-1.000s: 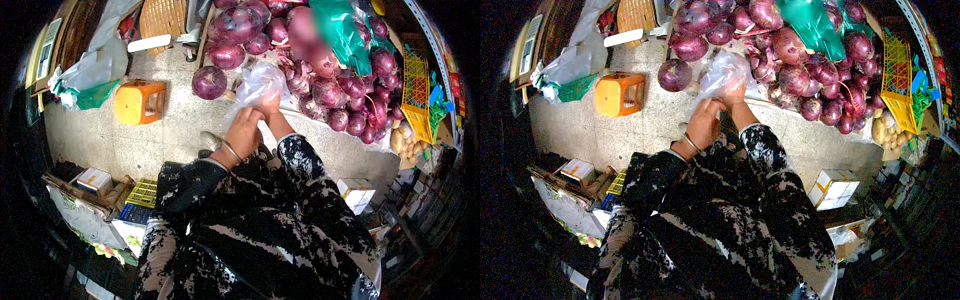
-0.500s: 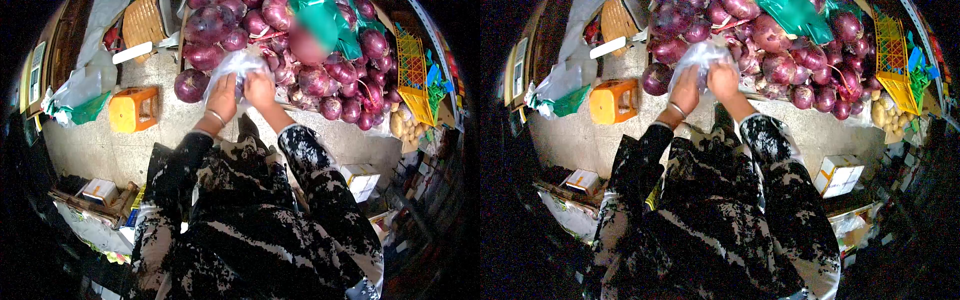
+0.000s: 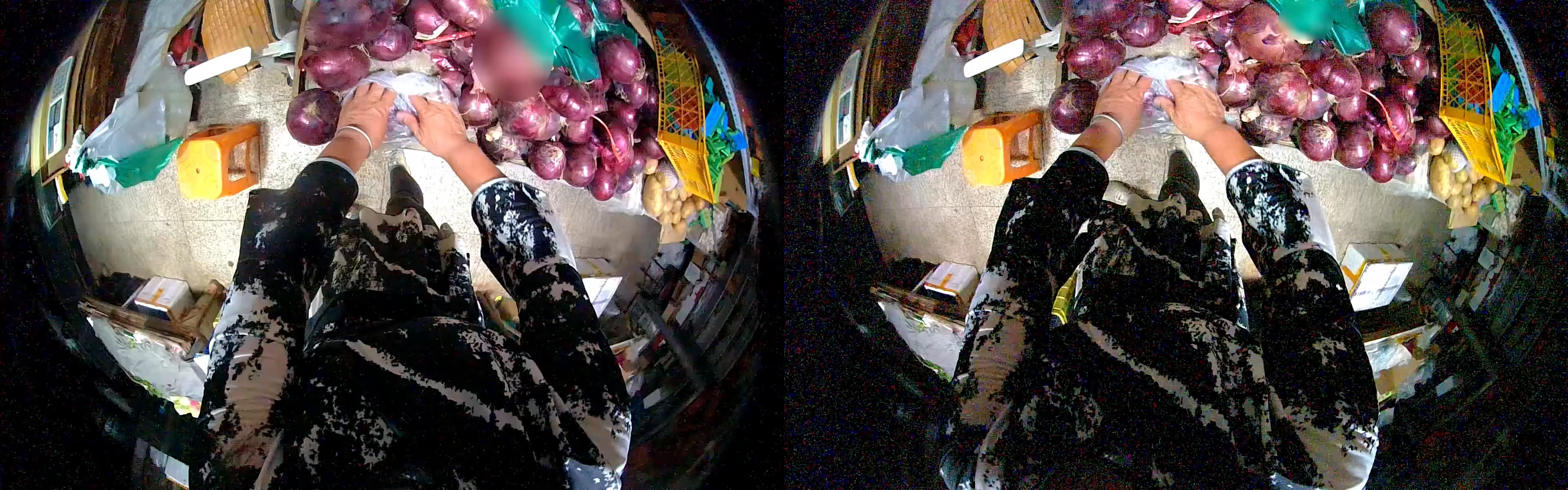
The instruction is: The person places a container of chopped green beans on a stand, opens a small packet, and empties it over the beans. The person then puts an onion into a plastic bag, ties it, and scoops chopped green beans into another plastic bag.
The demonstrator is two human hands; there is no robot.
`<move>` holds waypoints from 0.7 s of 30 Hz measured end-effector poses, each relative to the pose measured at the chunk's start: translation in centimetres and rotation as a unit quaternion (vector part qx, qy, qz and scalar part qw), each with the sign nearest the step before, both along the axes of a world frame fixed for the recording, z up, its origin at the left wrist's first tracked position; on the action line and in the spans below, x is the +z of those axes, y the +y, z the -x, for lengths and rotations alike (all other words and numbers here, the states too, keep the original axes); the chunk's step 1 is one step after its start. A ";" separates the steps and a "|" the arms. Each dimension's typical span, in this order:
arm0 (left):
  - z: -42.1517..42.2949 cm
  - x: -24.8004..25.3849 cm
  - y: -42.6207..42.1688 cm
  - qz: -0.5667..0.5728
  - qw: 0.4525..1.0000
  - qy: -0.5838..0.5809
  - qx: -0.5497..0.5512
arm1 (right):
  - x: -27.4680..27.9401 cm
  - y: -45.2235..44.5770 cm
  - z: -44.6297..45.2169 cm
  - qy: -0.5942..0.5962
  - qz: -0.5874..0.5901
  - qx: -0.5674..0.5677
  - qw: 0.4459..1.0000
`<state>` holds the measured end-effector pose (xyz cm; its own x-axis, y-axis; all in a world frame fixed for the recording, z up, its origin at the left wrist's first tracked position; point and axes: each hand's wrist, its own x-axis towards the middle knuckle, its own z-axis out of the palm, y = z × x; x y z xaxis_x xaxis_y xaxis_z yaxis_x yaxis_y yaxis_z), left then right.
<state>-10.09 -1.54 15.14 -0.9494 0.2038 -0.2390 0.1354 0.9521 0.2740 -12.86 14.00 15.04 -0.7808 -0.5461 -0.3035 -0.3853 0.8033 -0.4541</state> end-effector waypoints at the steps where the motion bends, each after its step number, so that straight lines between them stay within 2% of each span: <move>1: -0.1 0.0 0.0 0.008 1.000 0.022 -0.012 | 0.1 0.2 -0.3 0.002 0.000 0.003 1.000; 4: -0.6 -0.4 0.2 -0.040 0.998 0.049 0.011 | -0.1 0.8 -1.3 0.041 -0.018 0.013 0.999; 8: -1.2 -0.7 0.5 -0.089 0.995 0.042 0.025 | -0.1 1.3 -1.7 0.015 -0.017 0.016 1.000; 12: -1.3 -1.1 0.7 -0.100 0.992 0.068 0.028 | -0.9 1.4 -2.7 0.014 0.040 -0.047 0.998; 14: -1.5 -0.9 0.8 -0.090 0.995 0.037 0.037 | -0.9 1.2 -3.0 0.001 0.054 -0.062 0.997; 16: -1.4 -1.3 0.9 -0.106 0.993 0.048 0.037 | -1.1 1.1 -3.6 0.082 0.070 -0.064 0.992; 19: -1.8 -2.4 1.0 -0.135 0.988 0.069 0.041 | -1.6 0.6 -4.2 0.086 -0.002 -0.075 0.993; 21: -2.0 -2.5 1.1 -0.148 0.985 0.076 0.043 | -2.0 0.4 -4.5 0.103 0.015 -0.068 0.992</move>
